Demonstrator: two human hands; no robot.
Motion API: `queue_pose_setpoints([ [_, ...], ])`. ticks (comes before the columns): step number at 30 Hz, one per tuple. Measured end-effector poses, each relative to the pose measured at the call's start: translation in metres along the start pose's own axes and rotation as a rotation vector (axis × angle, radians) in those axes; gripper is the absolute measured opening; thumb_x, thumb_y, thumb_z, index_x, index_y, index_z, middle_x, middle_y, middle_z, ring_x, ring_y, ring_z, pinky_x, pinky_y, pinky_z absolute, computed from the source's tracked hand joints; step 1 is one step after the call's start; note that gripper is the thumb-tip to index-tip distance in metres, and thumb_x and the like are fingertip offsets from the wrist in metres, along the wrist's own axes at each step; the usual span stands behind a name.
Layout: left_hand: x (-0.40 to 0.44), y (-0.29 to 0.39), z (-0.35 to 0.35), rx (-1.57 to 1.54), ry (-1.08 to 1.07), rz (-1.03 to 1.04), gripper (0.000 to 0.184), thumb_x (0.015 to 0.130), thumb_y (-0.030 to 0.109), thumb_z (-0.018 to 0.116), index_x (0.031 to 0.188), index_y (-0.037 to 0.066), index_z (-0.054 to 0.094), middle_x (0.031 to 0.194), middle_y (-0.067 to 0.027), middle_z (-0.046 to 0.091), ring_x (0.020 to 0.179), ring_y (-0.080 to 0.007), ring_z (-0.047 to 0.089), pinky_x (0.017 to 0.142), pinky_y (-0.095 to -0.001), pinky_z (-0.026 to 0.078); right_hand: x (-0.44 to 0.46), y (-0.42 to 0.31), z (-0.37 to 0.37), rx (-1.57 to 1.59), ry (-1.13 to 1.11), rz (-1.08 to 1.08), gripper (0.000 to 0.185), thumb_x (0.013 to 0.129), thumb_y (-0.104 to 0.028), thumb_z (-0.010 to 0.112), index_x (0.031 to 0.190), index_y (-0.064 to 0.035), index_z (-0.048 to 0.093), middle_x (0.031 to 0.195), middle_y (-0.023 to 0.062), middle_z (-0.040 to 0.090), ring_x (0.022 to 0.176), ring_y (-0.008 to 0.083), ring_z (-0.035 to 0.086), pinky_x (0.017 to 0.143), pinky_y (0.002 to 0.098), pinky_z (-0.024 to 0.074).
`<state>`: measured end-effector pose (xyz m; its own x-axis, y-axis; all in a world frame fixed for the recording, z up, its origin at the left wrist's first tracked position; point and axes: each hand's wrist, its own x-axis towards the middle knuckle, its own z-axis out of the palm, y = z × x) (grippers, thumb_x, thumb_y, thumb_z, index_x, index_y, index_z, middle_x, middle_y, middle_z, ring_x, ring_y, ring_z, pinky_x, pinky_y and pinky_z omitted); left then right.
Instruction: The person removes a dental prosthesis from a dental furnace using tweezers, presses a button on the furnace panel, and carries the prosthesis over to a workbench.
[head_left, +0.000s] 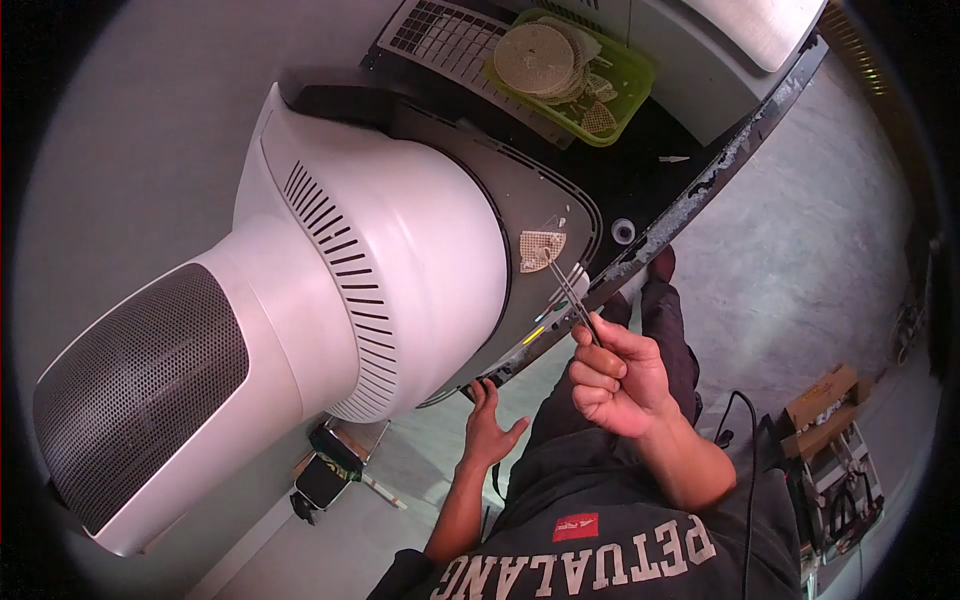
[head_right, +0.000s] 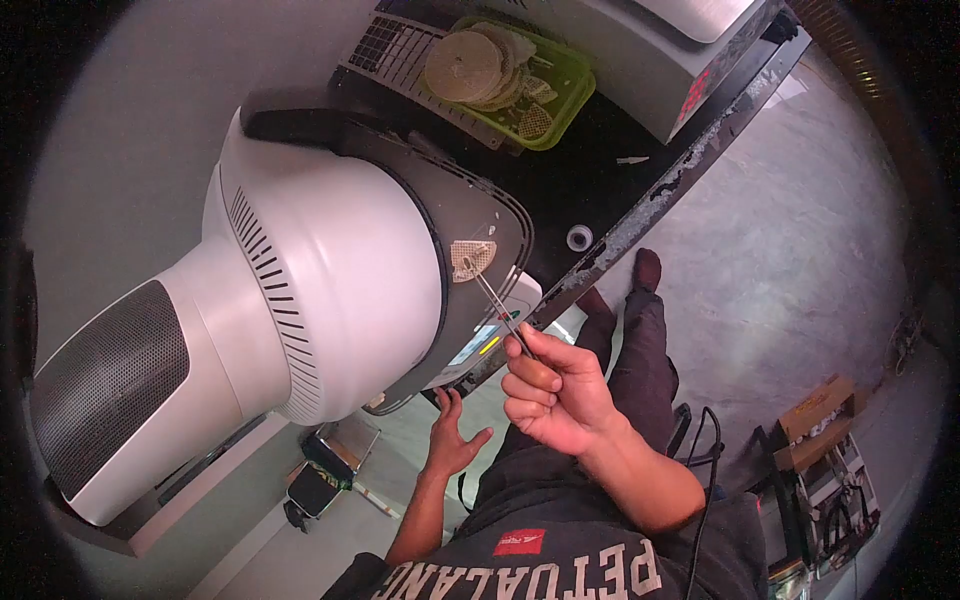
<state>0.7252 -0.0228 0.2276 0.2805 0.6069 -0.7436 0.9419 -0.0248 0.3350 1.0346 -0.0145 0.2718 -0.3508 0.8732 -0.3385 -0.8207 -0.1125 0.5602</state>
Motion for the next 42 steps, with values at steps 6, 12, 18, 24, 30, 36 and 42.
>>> queue_pose_setpoints([
  [6, 0.000, 0.000, 0.000, 0.002, -0.001, 0.010, 0.107, 0.078, 0.038, 0.077, 0.151, -0.004, 0.012, 0.154, -0.0372, 0.006, 0.144, -0.0497, 0.009, 0.116, -0.0469, 0.022, -0.003, 0.005, 0.007, -0.360, 0.127, -0.247, 0.027, 0.103, -0.026, 0.045, 0.095, -0.0034, 0.057, 0.054, -0.0069, 0.027, 0.048, 0.0052, 0.022, 0.047, 0.0236, 0.0214],
  [12, 0.000, -0.006, 0.003, 0.027, 0.019, 0.041, 0.106, 0.077, 0.037, 0.078, 0.151, -0.003, 0.012, 0.154, -0.0368, 0.004, 0.144, -0.0493, 0.009, 0.116, -0.0465, 0.023, -0.006, 0.011, 0.010, -0.509, 0.192, -0.353, 0.025, 0.102, -0.027, 0.050, 0.092, -0.0048, 0.058, 0.054, -0.0078, 0.025, 0.047, 0.0051, 0.021, 0.047, 0.0240, 0.0200],
  [18, 0.000, -0.003, 0.002, 0.018, 0.033, 0.033, 0.107, 0.076, 0.037, 0.079, 0.152, -0.001, 0.014, 0.154, -0.0368, 0.005, 0.145, -0.0463, 0.009, 0.116, -0.0449, 0.023, -0.004, 0.013, 0.007, -0.528, 0.216, -0.328, 0.024, 0.101, -0.026, 0.050, 0.092, -0.0048, 0.058, 0.055, -0.0081, 0.025, 0.047, 0.0051, 0.020, 0.047, 0.0246, 0.0195],
  [24, -0.001, -0.003, 0.004, 0.014, 0.045, 0.008, 0.109, 0.075, 0.039, 0.080, 0.152, 0.000, 0.014, 0.154, -0.0361, 0.005, 0.146, -0.0432, 0.010, 0.116, -0.0434, 0.024, -0.004, 0.013, 0.001, -0.513, 0.213, -0.339, 0.024, 0.101, -0.025, 0.051, 0.091, -0.0051, 0.059, 0.054, -0.0083, 0.025, 0.047, 0.0053, 0.019, 0.047, 0.0248, 0.0191],
  [30, -0.002, -0.004, 0.004, 0.016, 0.054, 0.014, 0.109, 0.075, 0.039, 0.080, 0.152, 0.001, 0.014, 0.154, -0.0357, 0.004, 0.146, -0.0428, 0.011, 0.116, -0.0431, 0.024, -0.002, 0.016, 0.005, -0.548, 0.225, -0.339, 0.023, 0.101, -0.025, 0.050, 0.091, -0.0057, 0.058, 0.054, -0.0086, 0.024, 0.046, 0.0049, 0.019, 0.047, 0.0244, 0.0193],
  [36, -0.001, -0.004, 0.004, 0.008, 0.043, 0.013, 0.106, 0.077, 0.038, 0.079, 0.152, 0.000, 0.014, 0.155, -0.0339, 0.002, 0.145, -0.0458, 0.010, 0.115, -0.0451, 0.025, -0.004, 0.014, 0.008, -0.567, 0.233, -0.405, 0.024, 0.101, -0.026, 0.050, 0.090, -0.0064, 0.058, 0.054, -0.0087, 0.024, 0.046, 0.0046, 0.019, 0.047, 0.0239, 0.0194],
  [42, -0.001, -0.005, 0.004, -0.016, 0.042, 0.003, 0.105, 0.077, 0.036, 0.079, 0.152, -0.001, 0.015, 0.156, -0.0330, 0.001, 0.144, -0.0479, 0.011, 0.115, -0.0459, 0.026, -0.005, 0.015, 0.009, -0.551, 0.229, -0.408, 0.024, 0.101, -0.027, 0.051, 0.091, -0.0062, 0.058, 0.054, -0.0088, 0.024, 0.046, 0.0047, 0.019, 0.047, 0.0238, 0.0199],
])
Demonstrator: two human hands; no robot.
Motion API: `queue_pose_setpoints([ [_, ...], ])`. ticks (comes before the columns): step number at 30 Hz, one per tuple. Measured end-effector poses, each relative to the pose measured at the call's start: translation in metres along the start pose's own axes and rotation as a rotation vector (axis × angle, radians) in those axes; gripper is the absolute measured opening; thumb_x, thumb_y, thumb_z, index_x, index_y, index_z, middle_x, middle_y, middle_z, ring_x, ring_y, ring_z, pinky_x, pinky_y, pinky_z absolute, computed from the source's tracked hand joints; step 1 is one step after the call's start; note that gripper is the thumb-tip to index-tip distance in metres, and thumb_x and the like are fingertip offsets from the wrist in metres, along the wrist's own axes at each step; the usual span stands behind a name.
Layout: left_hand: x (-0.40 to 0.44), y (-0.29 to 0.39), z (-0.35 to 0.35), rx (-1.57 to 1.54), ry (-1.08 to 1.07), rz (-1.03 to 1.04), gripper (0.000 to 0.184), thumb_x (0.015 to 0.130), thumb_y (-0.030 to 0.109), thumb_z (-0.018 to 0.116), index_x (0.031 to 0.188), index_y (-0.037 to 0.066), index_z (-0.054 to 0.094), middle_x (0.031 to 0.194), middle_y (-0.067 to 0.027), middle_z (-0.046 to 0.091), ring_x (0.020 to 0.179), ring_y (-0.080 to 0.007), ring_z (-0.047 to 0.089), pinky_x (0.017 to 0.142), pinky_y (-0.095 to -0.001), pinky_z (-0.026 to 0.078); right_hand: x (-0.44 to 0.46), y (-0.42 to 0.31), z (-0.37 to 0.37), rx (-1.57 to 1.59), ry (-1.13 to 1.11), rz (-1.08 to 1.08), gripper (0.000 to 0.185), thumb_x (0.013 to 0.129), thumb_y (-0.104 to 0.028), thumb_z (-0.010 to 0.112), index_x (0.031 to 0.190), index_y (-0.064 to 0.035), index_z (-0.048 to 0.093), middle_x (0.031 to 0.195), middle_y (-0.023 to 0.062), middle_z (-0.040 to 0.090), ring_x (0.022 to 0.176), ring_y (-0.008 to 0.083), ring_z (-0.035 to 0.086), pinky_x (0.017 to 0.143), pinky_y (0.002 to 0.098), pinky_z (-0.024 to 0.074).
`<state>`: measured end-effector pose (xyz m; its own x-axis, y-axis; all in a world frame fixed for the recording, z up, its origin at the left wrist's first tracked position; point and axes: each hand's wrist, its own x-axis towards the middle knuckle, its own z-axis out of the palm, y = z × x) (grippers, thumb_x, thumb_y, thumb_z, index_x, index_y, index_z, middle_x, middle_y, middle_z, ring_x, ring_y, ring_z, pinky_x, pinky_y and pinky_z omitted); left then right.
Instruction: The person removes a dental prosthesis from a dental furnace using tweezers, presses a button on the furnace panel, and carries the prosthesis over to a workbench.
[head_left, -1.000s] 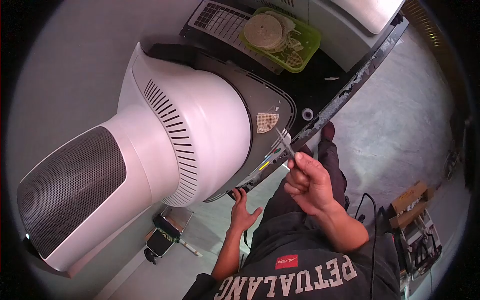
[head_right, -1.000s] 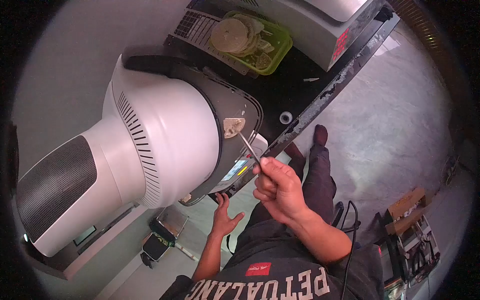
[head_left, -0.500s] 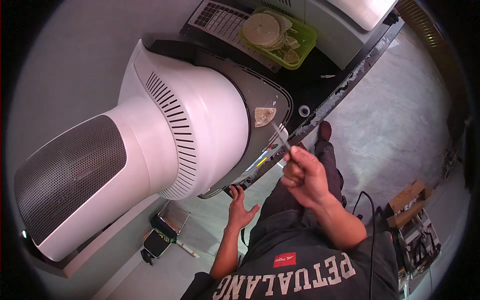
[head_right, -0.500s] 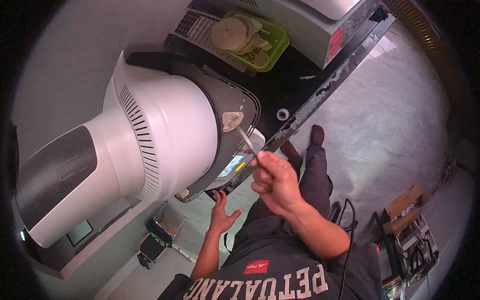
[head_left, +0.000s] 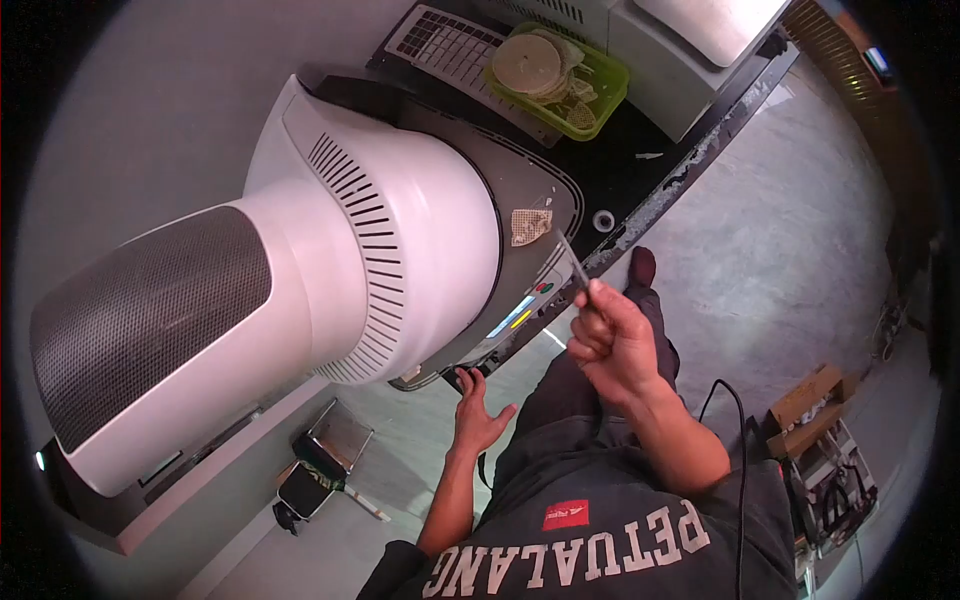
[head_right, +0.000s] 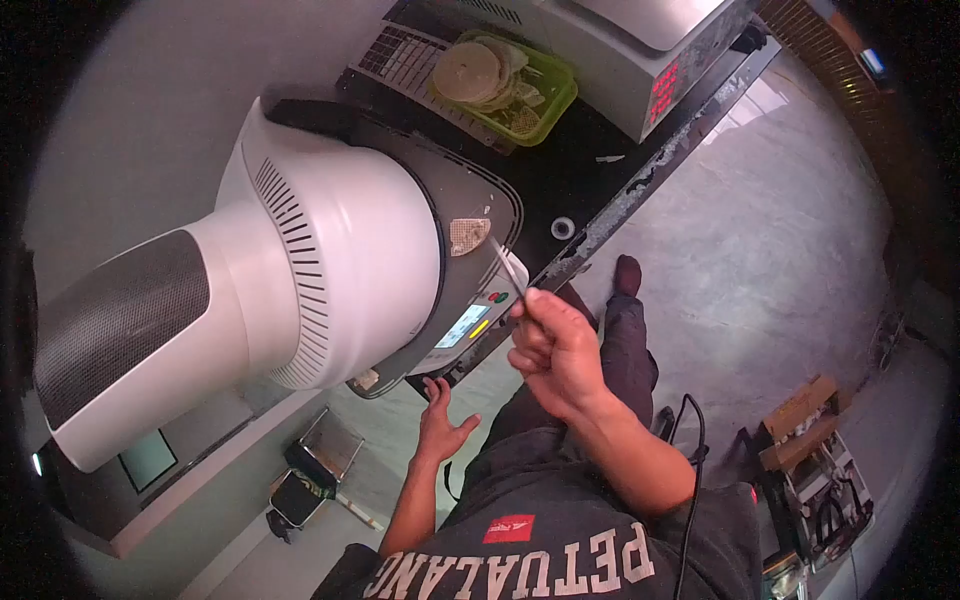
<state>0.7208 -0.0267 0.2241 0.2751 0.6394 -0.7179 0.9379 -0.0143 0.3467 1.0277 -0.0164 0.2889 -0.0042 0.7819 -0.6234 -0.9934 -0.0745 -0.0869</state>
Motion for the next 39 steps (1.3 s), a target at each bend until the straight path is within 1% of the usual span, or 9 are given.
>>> queue_pose_setpoints([
  [5, -0.002, -0.004, 0.003, 0.017, 0.019, 0.016, 0.104, 0.076, 0.035, 0.079, 0.151, -0.002, 0.016, 0.156, -0.0336, 0.002, 0.144, -0.0481, 0.012, 0.116, -0.0451, 0.026, -0.012, 0.010, 0.003, -0.046, 0.006, 0.109, 0.022, 0.100, -0.025, 0.052, 0.089, -0.0068, 0.057, 0.055, -0.0091, 0.025, 0.047, 0.0053, 0.020, 0.047, 0.0244, 0.0197],
  [8, 0.000, -0.005, 0.004, 0.025, 0.035, 0.014, 0.107, 0.076, 0.038, 0.080, 0.151, -0.002, 0.016, 0.155, -0.0348, 0.006, 0.145, -0.0445, 0.014, 0.116, -0.0436, 0.024, -0.006, 0.001, -0.004, -0.021, 0.033, -0.045, 0.022, 0.099, -0.026, 0.053, 0.088, -0.0073, 0.057, 0.054, -0.0091, 0.025, 0.046, 0.0057, 0.020, 0.047, 0.0246, 0.0191],
  [12, -0.001, -0.001, 0.004, 0.033, 0.036, -0.014, 0.106, 0.076, 0.039, 0.079, 0.152, -0.001, 0.016, 0.155, -0.0335, 0.005, 0.145, -0.0440, 0.015, 0.116, -0.0434, 0.025, -0.009, 0.010, -0.002, -0.105, 0.008, 0.061, 0.023, 0.098, -0.027, 0.054, 0.088, -0.0071, 0.057, 0.054, -0.0084, 0.025, 0.046, 0.0056, 0.020, 0.046, 0.0247, 0.0189],
  [17, -0.002, -0.003, 0.005, 0.051, 0.038, -0.013, 0.107, 0.076, 0.041, 0.079, 0.152, -0.001, 0.016, 0.156, -0.0327, 0.004, 0.145, -0.0431, 0.014, 0.116, -0.0433, 0.025, -0.002, 0.006, -0.007, -0.059, 0.017, -0.025, 0.022, 0.099, -0.027, 0.054, 0.089, -0.0069, 0.057, 0.053, -0.0085, 0.025, 0.046, 0.0054, 0.020, 0.047, 0.0247, 0.0191],
  [24, -0.001, -0.006, 0.007, 0.034, 0.041, 0.002, 0.104, 0.076, 0.036, 0.078, 0.151, -0.002, 0.017, 0.156, -0.0323, 0.002, 0.144, -0.0469, 0.013, 0.115, -0.0450, 0.027, 0.000, 0.005, -0.012, -0.048, 0.038, -0.065, 0.024, 0.099, -0.029, 0.055, 0.090, -0.0059, 0.057, 0.054, -0.0083, 0.024, 0.047, 0.0052, 0.020, 0.047, 0.0241, 0.0196],
  [28, -0.001, -0.002, 0.004, 0.038, 0.035, -0.007, 0.103, 0.076, 0.036, 0.078, 0.151, -0.002, 0.018, 0.156, -0.0326, 0.003, 0.144, -0.0470, 0.014, 0.115, -0.0450, 0.027, -0.007, 0.014, -0.006, -0.118, 0.016, 0.050, 0.025, 0.099, -0.029, 0.054, 0.090, -0.0064, 0.057, 0.054, -0.0082, 0.025, 0.047, 0.0048, 0.020, 0.047, 0.0243, 0.0194],
  [32, -0.002, -0.003, 0.006, 0.034, 0.048, 0.006, 0.103, 0.076, 0.036, 0.078, 0.151, -0.002, 0.018, 0.156, -0.0327, 0.003, 0.145, -0.0464, 0.013, 0.116, -0.0447, 0.026, -0.001, 0.005, -0.007, -0.084, 0.025, -0.087, 0.023, 0.099, -0.027, 0.054, 0.089, -0.0070, 0.057, 0.054, -0.0087, 0.024, 0.047, 0.0051, 0.020, 0.048, 0.0243, 0.0192],
  [35, -0.002, -0.003, 0.006, 0.025, 0.049, 0.009, 0.102, 0.077, 0.036, 0.078, 0.151, -0.002, 0.018, 0.156, -0.0326, 0.003, 0.145, -0.0462, 0.012, 0.116, -0.0445, 0.026, -0.007, 0.014, -0.003, -0.119, -0.004, 0.033, 0.024, 0.099, -0.028, 0.053, 0.088, -0.0073, 0.057, 0.054, -0.0085, 0.025, 0.047, 0.0050, 0.020, 0.048, 0.0245, 0.0188],
  [39, -0.002, -0.006, 0.007, 0.031, 0.053, 0.014, 0.103, 0.077, 0.035, 0.078, 0.151, -0.002, 0.017, 0.156, -0.0327, 0.003, 0.145, -0.0466, 0.012, 0.116, -0.0445, 0.026, 0.001, 0.007, -0.008, -0.069, 0.019, -0.118, 0.023, 0.099, -0.027, 0.054, 0.088, -0.0074, 0.058, 0.054, -0.0086, 0.025, 0.047, 0.0053, 0.020, 0.048, 0.0243, 0.0189],
])
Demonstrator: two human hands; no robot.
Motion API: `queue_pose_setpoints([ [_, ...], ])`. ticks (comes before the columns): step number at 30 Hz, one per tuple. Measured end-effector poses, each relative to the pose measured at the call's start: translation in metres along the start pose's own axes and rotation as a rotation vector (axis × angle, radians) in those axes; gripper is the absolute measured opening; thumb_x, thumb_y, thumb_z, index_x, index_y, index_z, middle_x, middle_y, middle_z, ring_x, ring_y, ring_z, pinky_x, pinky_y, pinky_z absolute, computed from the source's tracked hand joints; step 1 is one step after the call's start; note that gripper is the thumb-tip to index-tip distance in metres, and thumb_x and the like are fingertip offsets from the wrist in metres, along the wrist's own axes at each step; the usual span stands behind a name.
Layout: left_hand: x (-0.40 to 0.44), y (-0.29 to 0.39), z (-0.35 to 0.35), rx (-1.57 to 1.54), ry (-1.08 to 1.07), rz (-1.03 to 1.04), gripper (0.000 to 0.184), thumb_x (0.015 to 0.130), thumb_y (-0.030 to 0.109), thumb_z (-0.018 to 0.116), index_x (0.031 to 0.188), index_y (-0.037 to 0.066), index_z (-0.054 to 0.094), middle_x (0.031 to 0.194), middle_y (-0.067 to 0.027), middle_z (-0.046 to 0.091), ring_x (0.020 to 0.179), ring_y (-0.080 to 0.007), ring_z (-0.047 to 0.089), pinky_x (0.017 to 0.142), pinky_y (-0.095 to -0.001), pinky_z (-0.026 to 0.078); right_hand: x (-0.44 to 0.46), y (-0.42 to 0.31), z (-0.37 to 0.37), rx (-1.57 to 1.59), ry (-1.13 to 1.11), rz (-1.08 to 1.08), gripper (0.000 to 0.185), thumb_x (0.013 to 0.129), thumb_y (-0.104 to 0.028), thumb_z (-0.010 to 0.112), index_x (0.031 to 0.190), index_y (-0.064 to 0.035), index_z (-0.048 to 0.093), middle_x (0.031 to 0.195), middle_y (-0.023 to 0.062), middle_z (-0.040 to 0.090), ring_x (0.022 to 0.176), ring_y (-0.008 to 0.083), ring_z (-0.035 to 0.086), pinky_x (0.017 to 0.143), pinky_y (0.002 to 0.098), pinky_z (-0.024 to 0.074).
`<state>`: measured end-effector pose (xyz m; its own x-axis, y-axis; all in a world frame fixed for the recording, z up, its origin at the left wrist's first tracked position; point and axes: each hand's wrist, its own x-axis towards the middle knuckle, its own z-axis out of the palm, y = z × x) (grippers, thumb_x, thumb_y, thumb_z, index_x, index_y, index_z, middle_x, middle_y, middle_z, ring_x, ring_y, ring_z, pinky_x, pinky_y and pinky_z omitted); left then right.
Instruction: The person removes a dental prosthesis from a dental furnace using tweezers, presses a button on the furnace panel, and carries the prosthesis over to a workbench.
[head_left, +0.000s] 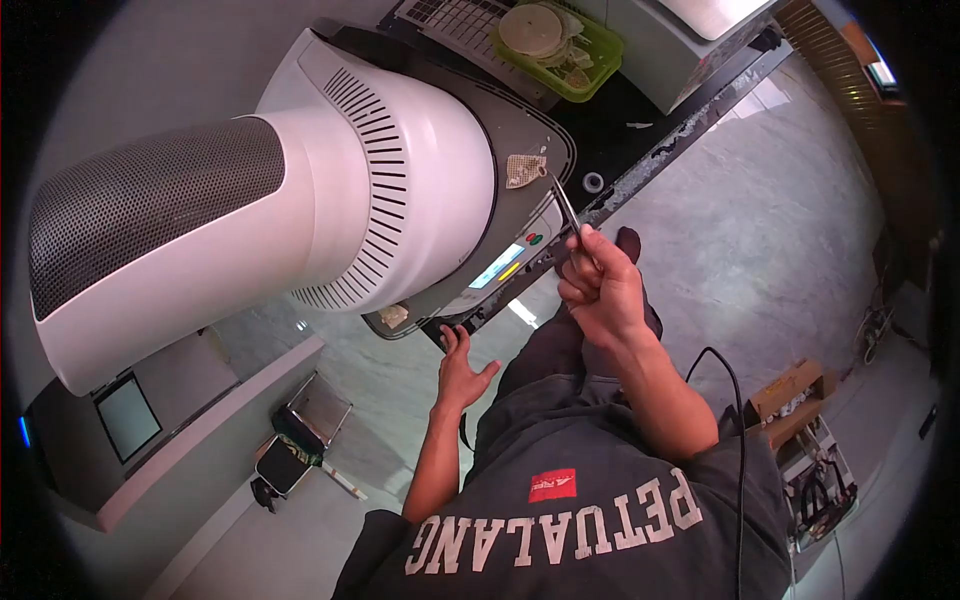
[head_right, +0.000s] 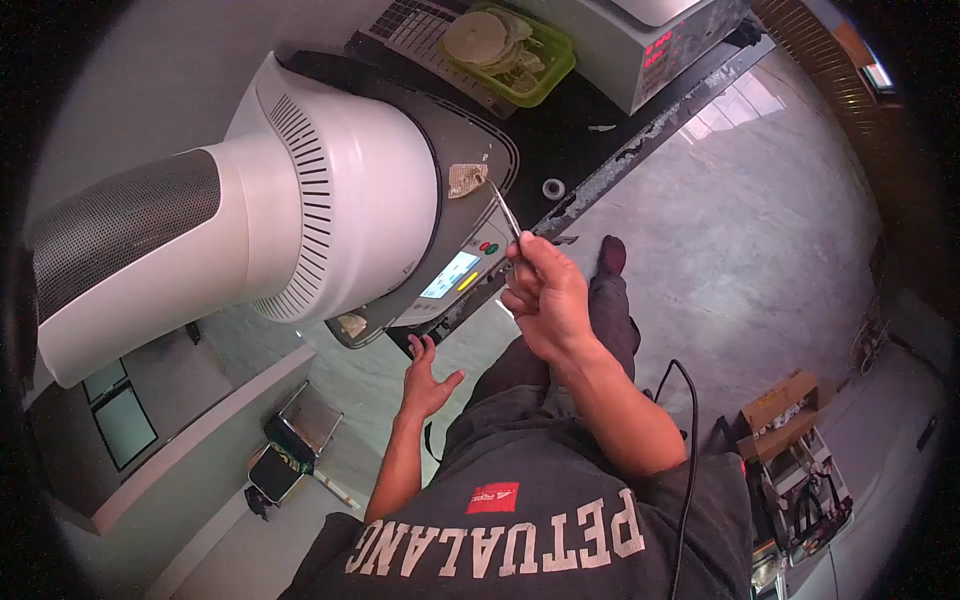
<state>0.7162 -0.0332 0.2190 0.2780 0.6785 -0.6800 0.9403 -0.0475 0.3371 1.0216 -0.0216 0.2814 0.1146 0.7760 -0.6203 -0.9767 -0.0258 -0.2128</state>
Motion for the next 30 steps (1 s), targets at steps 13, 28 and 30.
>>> queue_pose_setpoints([
  [13, 0.001, 0.000, 0.000, 0.013, -0.005, 0.011, 0.104, 0.076, 0.035, 0.078, 0.151, -0.003, 0.017, 0.155, -0.0348, 0.004, 0.144, -0.0480, 0.014, 0.116, -0.0446, 0.026, -0.006, 0.005, 0.002, -0.018, -0.007, 0.101, 0.023, 0.098, -0.028, 0.055, 0.090, -0.0067, 0.058, 0.055, -0.0087, 0.028, 0.046, 0.0051, 0.020, 0.047, 0.0246, 0.0189],
  [28, 0.001, 0.002, -0.002, -0.005, -0.011, 0.001, 0.103, 0.076, 0.035, 0.078, 0.150, -0.003, 0.018, 0.155, -0.0341, 0.003, 0.143, -0.0485, 0.015, 0.115, -0.0454, 0.027, -0.010, 0.008, 0.005, -0.062, -0.019, 0.066, 0.022, 0.099, -0.027, 0.055, 0.090, -0.0067, 0.057, 0.055, -0.0083, 0.026, 0.046, 0.0049, 0.020, 0.047, 0.0247, 0.0188],
  [30, 0.002, 0.002, 0.000, 0.004, 0.005, 0.005, 0.103, 0.076, 0.035, 0.078, 0.150, -0.003, 0.018, 0.155, -0.0343, 0.003, 0.143, -0.0490, 0.015, 0.115, -0.0456, 0.027, -0.003, 0.001, 0.003, -0.049, -0.002, -0.025, 0.023, 0.099, -0.027, 0.055, 0.090, -0.0065, 0.056, 0.055, -0.0083, 0.026, 0.046, 0.0052, 0.020, 0.047, 0.0247, 0.0189],
])
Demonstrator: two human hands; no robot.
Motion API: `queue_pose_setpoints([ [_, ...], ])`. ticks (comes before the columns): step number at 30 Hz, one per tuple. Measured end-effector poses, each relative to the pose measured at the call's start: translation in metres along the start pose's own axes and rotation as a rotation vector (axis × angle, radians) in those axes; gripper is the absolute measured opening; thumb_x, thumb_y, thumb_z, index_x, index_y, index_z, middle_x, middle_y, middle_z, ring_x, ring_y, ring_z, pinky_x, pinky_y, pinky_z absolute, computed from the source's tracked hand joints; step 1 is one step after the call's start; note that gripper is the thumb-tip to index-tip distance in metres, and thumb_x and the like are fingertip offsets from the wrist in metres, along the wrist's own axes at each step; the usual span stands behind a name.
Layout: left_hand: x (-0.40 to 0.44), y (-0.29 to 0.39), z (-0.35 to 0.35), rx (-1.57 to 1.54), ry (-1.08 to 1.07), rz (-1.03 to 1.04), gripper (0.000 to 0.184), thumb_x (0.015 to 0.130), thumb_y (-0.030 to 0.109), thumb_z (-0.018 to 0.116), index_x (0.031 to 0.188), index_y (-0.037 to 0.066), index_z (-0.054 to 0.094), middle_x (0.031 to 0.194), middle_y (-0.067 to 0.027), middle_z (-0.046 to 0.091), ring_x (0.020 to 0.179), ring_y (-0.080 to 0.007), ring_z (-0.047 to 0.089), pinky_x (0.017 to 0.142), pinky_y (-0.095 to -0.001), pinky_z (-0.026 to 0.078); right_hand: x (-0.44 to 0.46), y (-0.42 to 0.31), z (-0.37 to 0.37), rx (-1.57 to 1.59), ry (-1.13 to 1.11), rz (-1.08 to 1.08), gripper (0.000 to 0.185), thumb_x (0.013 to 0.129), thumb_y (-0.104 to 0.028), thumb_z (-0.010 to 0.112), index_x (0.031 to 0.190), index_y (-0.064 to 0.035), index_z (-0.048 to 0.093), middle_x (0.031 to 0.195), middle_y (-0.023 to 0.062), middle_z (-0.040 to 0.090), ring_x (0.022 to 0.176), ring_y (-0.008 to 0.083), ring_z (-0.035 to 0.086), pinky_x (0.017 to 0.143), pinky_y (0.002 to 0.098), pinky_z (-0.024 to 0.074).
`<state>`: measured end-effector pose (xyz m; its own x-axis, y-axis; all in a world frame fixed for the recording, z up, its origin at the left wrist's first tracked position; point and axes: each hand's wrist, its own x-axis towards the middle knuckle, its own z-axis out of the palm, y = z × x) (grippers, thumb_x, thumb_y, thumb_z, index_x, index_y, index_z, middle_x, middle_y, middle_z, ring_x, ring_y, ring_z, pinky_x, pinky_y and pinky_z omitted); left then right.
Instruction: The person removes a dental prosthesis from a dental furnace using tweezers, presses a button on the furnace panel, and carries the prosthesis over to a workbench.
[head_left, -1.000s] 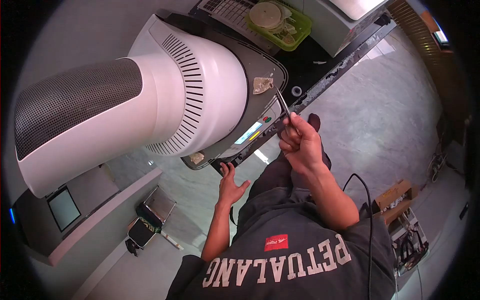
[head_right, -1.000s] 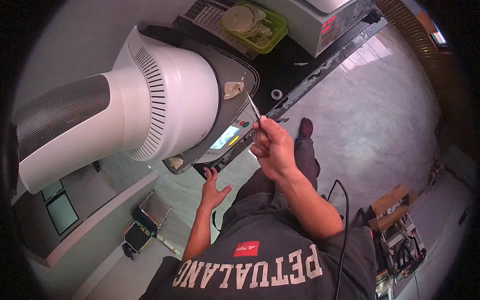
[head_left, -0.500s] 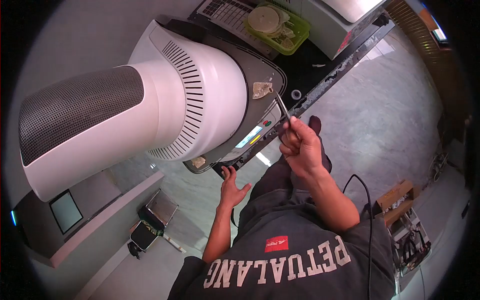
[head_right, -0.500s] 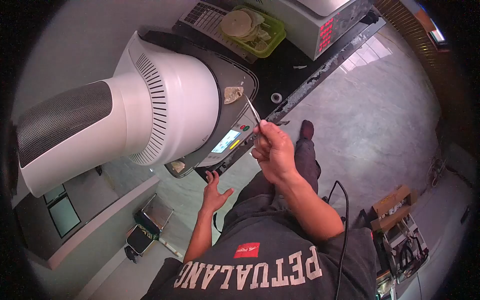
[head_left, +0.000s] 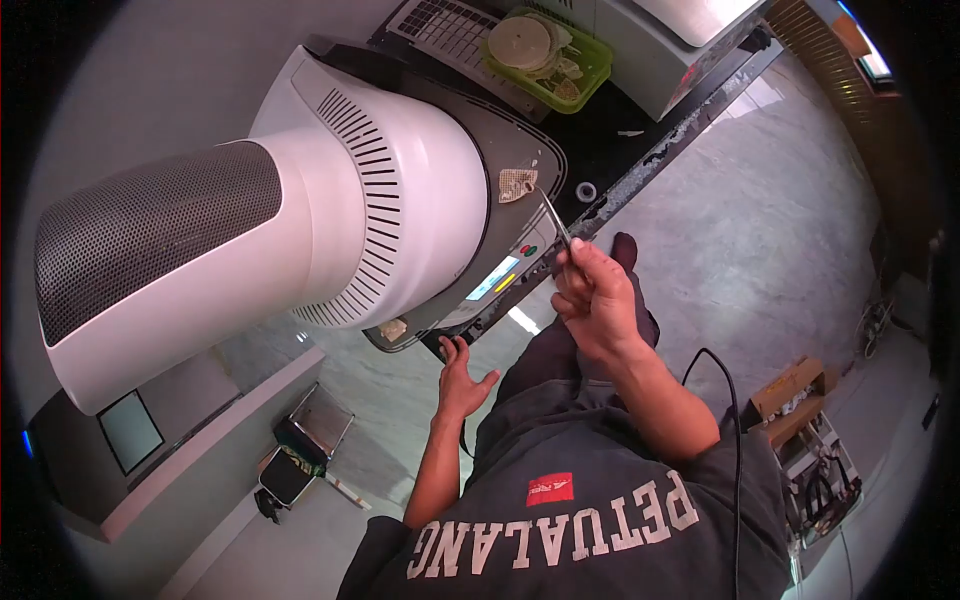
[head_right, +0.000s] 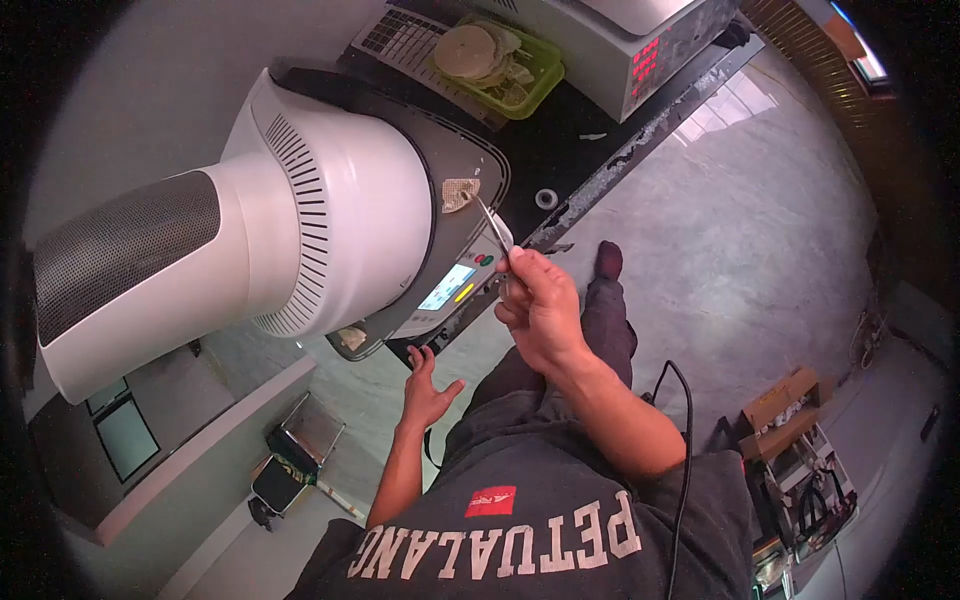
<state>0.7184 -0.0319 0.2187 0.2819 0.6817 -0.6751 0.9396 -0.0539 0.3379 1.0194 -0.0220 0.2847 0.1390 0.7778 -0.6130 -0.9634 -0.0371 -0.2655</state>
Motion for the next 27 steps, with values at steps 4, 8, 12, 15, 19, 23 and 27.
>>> queue_pose_setpoints([
  [4, 0.000, 0.000, 0.001, -0.017, -0.001, 0.008, 0.104, 0.075, 0.036, 0.079, 0.150, -0.004, 0.018, 0.155, -0.0350, 0.003, 0.143, -0.0496, 0.015, 0.115, -0.0457, 0.027, -0.011, 0.004, 0.009, -0.049, -0.041, 0.131, 0.024, 0.099, -0.028, 0.054, 0.090, -0.0063, 0.057, 0.054, -0.0077, 0.027, 0.046, 0.0050, 0.020, 0.047, 0.0248, 0.0190],
  [8, 0.000, -0.001, 0.001, -0.016, -0.003, 0.003, 0.105, 0.075, 0.037, 0.079, 0.150, -0.004, 0.017, 0.155, -0.0356, 0.003, 0.143, -0.0497, 0.016, 0.115, -0.0456, 0.027, 0.002, -0.003, -0.001, 0.009, 0.012, -0.020, 0.023, 0.099, -0.028, 0.055, 0.089, -0.0069, 0.058, 0.055, -0.0082, 0.029, 0.047, 0.0052, 0.021, 0.047, 0.0250, 0.0195],
  [12, 0.000, 0.001, 0.001, 0.011, -0.023, -0.011, 0.105, 0.075, 0.037, 0.079, 0.150, -0.004, 0.017, 0.155, -0.0356, 0.004, 0.143, -0.0496, 0.016, 0.115, -0.0458, 0.027, -0.007, 0.003, 0.006, -0.026, -0.007, 0.116, 0.024, 0.098, -0.029, 0.056, 0.090, -0.0065, 0.058, 0.055, -0.0083, 0.028, 0.047, 0.0056, 0.021, 0.047, 0.0251, 0.0197],
  [15, 0.001, 0.001, -0.001, 0.008, -0.013, -0.015, 0.105, 0.075, 0.037, 0.079, 0.150, -0.004, 0.017, 0.155, -0.0354, 0.003, 0.143, -0.0498, 0.015, 0.115, -0.0460, 0.027, 0.003, -0.005, -0.001, 0.006, 0.004, -0.046, 0.022, 0.098, -0.028, 0.056, 0.089, -0.0073, 0.057, 0.055, -0.0086, 0.027, 0.047, 0.0052, 0.020, 0.047, 0.0250, 0.0193],
  [19, 0.001, 0.001, 0.000, 0.009, -0.015, -0.012, 0.105, 0.075, 0.037, 0.079, 0.150, -0.003, 0.017, 0.155, -0.0354, 0.003, 0.143, -0.0500, 0.015, 0.115, -0.0459, 0.028, -0.009, 0.000, 0.008, -0.034, -0.032, 0.110, 0.023, 0.099, -0.028, 0.055, 0.088, -0.0070, 0.057, 0.054, -0.0081, 0.028, 0.047, 0.0048, 0.021, 0.047, 0.0244, 0.0191],
  [23, 0.000, 0.001, 0.001, 0.007, 0.002, -0.001, 0.105, 0.075, 0.037, 0.079, 0.150, -0.004, 0.018, 0.155, -0.0351, 0.004, 0.143, -0.0504, 0.015, 0.114, -0.0458, 0.028, -0.001, -0.004, 0.004, 0.014, 0.039, -0.011, 0.023, 0.099, -0.027, 0.055, 0.088, -0.0066, 0.057, 0.055, -0.0083, 0.028, 0.047, 0.0058, 0.020, 0.047, 0.0245, 0.0191],
  [27, 0.001, 0.001, 0.000, -0.003, 0.001, -0.003, 0.104, 0.075, 0.037, 0.079, 0.150, -0.004, 0.019, 0.154, -0.0356, 0.005, 0.143, -0.0500, 0.015, 0.115, -0.0455, 0.027, -0.006, 0.002, 0.007, -0.020, 0.002, 0.119, 0.023, 0.098, -0.027, 0.056, 0.088, -0.0066, 0.057, 0.055, -0.0085, 0.028, 0.047, 0.0054, 0.020, 0.048, 0.0244, 0.0189],
])
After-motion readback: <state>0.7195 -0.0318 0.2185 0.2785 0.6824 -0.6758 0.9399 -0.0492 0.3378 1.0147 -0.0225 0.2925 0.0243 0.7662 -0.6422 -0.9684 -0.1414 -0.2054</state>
